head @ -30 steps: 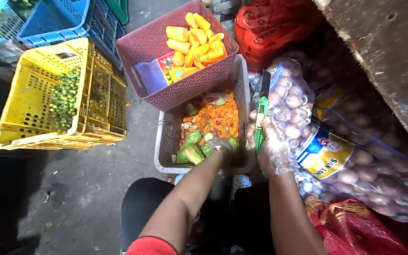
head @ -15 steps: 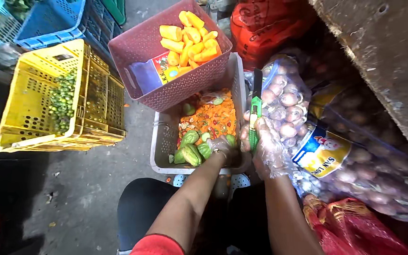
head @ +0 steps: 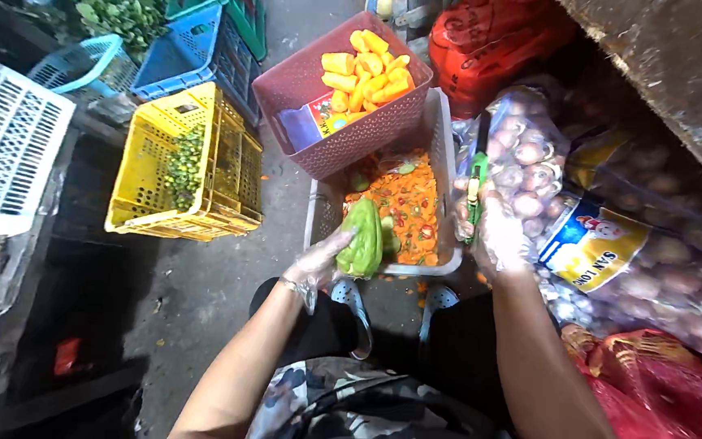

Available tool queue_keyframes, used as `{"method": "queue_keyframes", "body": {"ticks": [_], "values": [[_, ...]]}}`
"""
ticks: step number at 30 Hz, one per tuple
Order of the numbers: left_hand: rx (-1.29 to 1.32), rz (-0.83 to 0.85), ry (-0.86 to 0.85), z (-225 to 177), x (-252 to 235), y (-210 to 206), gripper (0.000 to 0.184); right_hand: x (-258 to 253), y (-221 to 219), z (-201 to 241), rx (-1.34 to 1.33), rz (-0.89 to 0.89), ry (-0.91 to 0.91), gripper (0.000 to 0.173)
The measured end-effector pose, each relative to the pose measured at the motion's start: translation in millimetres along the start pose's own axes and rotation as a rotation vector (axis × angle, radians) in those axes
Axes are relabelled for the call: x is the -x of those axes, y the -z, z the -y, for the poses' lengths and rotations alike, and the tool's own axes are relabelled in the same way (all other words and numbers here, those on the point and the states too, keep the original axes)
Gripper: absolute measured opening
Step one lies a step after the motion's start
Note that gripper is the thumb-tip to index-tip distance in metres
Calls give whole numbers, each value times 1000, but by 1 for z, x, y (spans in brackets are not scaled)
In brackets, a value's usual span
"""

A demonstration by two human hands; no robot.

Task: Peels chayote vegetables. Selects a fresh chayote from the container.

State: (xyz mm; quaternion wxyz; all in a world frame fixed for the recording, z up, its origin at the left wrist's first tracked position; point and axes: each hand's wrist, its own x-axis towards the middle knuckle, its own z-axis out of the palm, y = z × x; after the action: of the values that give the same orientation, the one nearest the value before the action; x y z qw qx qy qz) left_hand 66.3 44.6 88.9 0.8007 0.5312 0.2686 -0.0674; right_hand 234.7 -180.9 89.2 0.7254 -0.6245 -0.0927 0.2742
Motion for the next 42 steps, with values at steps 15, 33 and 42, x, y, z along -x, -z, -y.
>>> {"method": "queue_keyframes", "body": {"ticks": [15, 33, 42], "values": [[-1345, -341, 207, 51, 10, 8, 115, 96, -69, -82, 1000, 360, -348, 49], [-1411, -344, 305, 49, 7, -7, 110, 88, -90, -70, 1280, 398, -498, 49], [-1487, -360, 184, 63, 10, -7, 108, 81, -85, -56, 1195, 469, -597, 51]]}}
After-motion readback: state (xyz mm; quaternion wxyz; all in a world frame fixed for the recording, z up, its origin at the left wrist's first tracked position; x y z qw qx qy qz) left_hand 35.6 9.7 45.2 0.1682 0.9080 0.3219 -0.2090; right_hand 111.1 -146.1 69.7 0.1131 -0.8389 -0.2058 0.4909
